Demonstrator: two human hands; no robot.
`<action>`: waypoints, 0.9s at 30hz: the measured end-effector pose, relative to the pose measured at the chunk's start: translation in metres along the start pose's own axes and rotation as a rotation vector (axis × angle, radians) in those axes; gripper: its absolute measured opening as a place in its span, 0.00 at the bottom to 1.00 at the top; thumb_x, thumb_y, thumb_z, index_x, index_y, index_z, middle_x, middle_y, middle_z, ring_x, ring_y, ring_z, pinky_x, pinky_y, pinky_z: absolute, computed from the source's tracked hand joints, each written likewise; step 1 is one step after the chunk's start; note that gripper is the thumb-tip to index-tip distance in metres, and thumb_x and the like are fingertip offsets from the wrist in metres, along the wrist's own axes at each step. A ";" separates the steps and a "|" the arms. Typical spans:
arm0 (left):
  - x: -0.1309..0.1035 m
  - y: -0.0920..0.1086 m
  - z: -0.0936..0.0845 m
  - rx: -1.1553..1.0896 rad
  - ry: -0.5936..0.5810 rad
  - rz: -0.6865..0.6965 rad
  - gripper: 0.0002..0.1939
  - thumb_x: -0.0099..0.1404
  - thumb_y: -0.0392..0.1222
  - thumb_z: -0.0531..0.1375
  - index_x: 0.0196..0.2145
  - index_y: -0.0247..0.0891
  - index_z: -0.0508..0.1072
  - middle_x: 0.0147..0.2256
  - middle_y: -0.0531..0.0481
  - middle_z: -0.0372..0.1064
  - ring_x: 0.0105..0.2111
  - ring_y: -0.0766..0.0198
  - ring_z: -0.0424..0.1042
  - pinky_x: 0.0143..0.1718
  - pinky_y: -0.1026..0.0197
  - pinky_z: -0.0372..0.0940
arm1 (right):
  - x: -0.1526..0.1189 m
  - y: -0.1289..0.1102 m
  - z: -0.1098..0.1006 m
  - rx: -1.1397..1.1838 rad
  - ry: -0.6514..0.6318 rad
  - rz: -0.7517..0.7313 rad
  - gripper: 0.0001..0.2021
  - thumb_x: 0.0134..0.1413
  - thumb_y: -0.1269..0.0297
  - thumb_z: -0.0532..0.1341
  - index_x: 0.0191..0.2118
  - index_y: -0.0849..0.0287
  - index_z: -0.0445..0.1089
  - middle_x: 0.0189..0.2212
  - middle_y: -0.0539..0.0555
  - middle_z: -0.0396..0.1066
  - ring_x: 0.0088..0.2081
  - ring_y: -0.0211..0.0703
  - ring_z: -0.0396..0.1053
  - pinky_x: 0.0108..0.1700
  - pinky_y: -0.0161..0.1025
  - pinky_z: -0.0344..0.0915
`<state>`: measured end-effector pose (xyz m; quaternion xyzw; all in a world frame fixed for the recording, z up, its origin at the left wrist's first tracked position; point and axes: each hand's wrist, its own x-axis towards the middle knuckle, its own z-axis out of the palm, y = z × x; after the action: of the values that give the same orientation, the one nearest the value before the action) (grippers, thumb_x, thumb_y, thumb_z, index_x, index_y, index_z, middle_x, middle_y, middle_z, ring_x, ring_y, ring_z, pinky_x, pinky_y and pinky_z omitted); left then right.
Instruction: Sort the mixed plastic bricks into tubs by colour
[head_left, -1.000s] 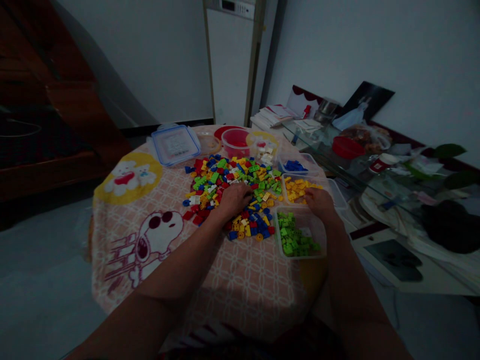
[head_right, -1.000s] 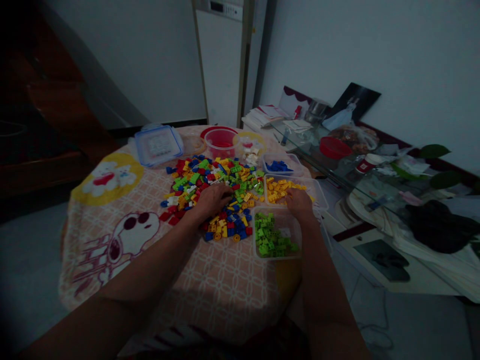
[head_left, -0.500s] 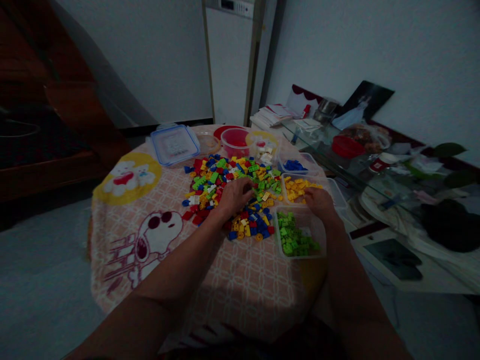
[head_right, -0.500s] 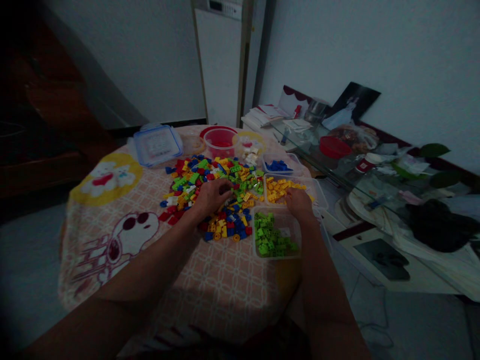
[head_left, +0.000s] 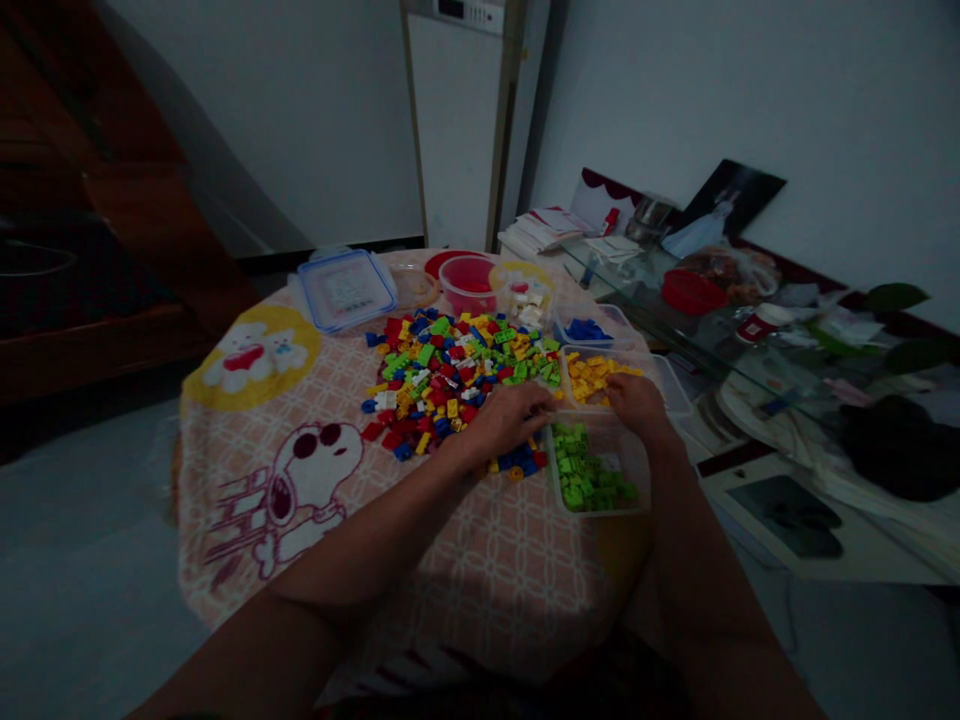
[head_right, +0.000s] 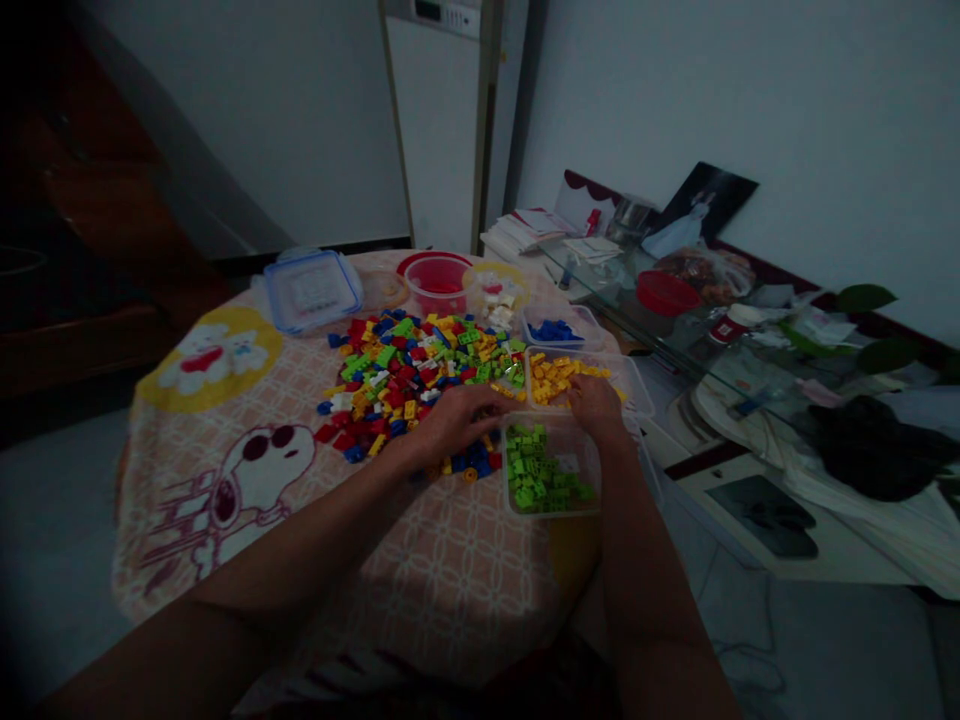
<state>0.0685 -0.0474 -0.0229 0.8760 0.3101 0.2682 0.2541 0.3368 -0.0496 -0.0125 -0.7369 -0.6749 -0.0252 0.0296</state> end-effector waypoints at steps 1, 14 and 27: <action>0.000 -0.005 -0.004 0.065 -0.017 -0.040 0.06 0.68 0.38 0.63 0.42 0.39 0.79 0.42 0.46 0.79 0.43 0.58 0.77 0.45 0.60 0.68 | 0.000 0.000 0.000 0.000 -0.003 -0.002 0.16 0.64 0.68 0.56 0.48 0.60 0.80 0.48 0.61 0.81 0.50 0.52 0.76 0.51 0.41 0.67; -0.002 -0.052 -0.031 0.424 -0.002 -0.253 0.14 0.60 0.29 0.60 0.40 0.39 0.81 0.42 0.44 0.79 0.46 0.53 0.77 0.50 0.56 0.69 | -0.001 -0.004 -0.005 0.000 -0.041 0.023 0.17 0.65 0.68 0.55 0.50 0.61 0.80 0.50 0.62 0.80 0.51 0.51 0.75 0.51 0.39 0.66; 0.002 -0.038 -0.014 0.362 -0.104 -0.102 0.09 0.63 0.33 0.64 0.39 0.41 0.82 0.42 0.44 0.79 0.47 0.52 0.75 0.52 0.53 0.68 | -0.001 -0.001 0.000 0.001 -0.012 0.009 0.16 0.64 0.68 0.55 0.48 0.60 0.81 0.49 0.62 0.81 0.50 0.53 0.75 0.52 0.42 0.67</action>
<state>0.0456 -0.0160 -0.0356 0.9032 0.3836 0.1493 0.1213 0.3360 -0.0501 -0.0125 -0.7401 -0.6717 -0.0206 0.0260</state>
